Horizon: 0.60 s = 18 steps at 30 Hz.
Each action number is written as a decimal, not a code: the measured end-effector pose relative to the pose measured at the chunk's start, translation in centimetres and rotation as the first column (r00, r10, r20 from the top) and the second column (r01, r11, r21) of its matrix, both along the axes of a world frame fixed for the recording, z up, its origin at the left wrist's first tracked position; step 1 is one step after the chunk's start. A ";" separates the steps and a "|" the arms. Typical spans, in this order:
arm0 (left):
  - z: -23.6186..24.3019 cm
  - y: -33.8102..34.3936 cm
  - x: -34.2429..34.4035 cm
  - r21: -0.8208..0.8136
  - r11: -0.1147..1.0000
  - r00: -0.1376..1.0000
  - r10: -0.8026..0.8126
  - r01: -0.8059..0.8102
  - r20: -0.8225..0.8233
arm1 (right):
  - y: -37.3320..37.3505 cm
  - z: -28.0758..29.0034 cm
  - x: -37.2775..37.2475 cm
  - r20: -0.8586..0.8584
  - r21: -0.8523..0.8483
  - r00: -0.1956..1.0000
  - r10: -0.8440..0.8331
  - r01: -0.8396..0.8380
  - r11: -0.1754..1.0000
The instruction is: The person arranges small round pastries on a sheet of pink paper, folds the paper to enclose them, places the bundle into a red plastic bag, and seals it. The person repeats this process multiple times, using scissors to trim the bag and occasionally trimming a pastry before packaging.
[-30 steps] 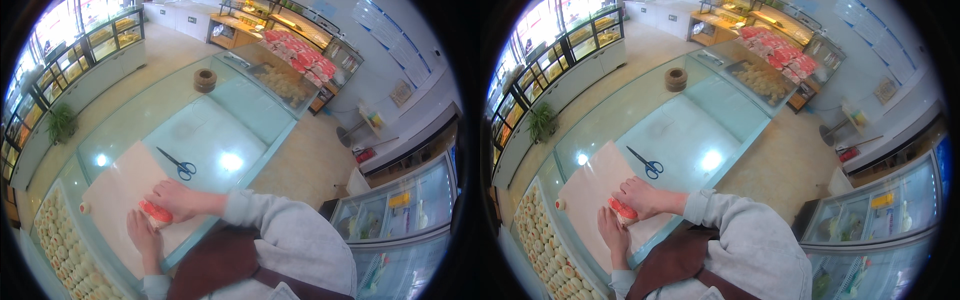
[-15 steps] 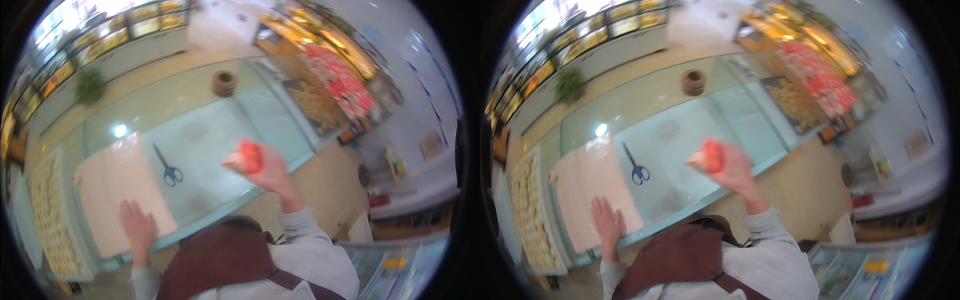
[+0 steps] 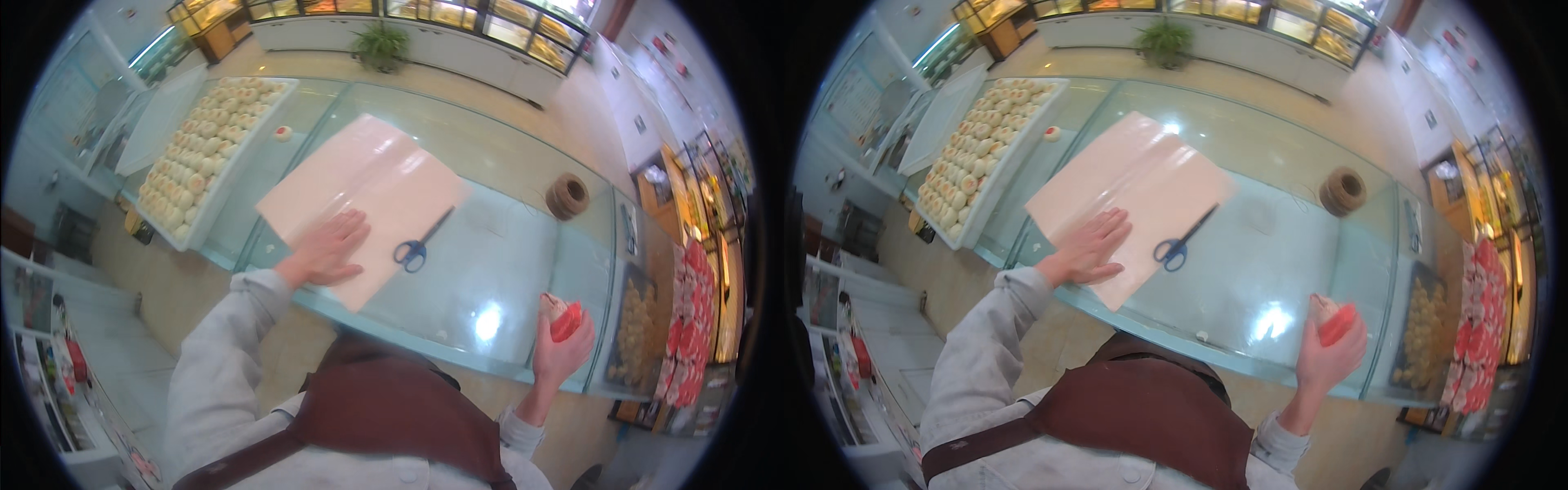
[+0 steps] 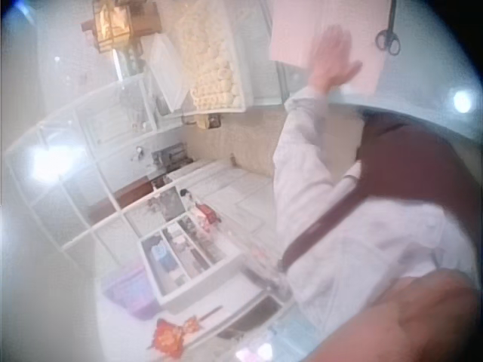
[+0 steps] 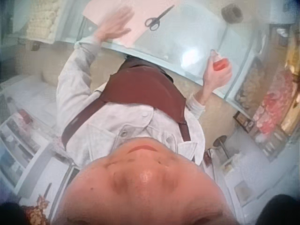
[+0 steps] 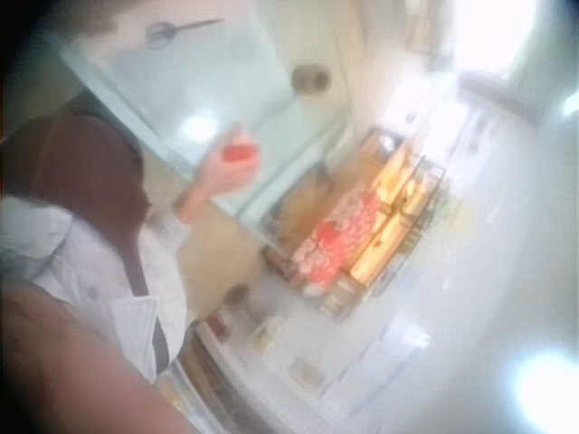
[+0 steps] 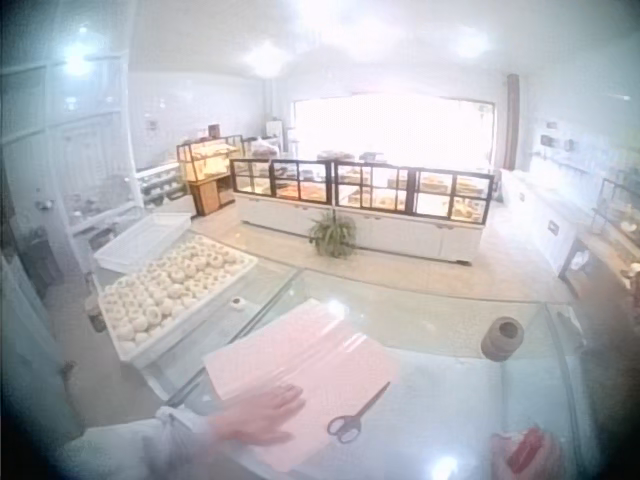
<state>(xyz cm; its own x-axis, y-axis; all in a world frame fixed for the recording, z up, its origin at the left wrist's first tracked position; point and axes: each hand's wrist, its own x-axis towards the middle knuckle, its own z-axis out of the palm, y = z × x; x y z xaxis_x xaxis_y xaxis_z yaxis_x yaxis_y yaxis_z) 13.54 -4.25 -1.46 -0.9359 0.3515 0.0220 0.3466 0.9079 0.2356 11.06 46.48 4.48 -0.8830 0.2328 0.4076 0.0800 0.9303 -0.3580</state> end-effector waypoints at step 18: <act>5.8 -9.3 5.7 0.318 0.948 0.890 0.149 -0.005 -0.431 | -29.3 3.3 -0.9 -0.054 -0.354 0.574 0.817 -0.776 0.522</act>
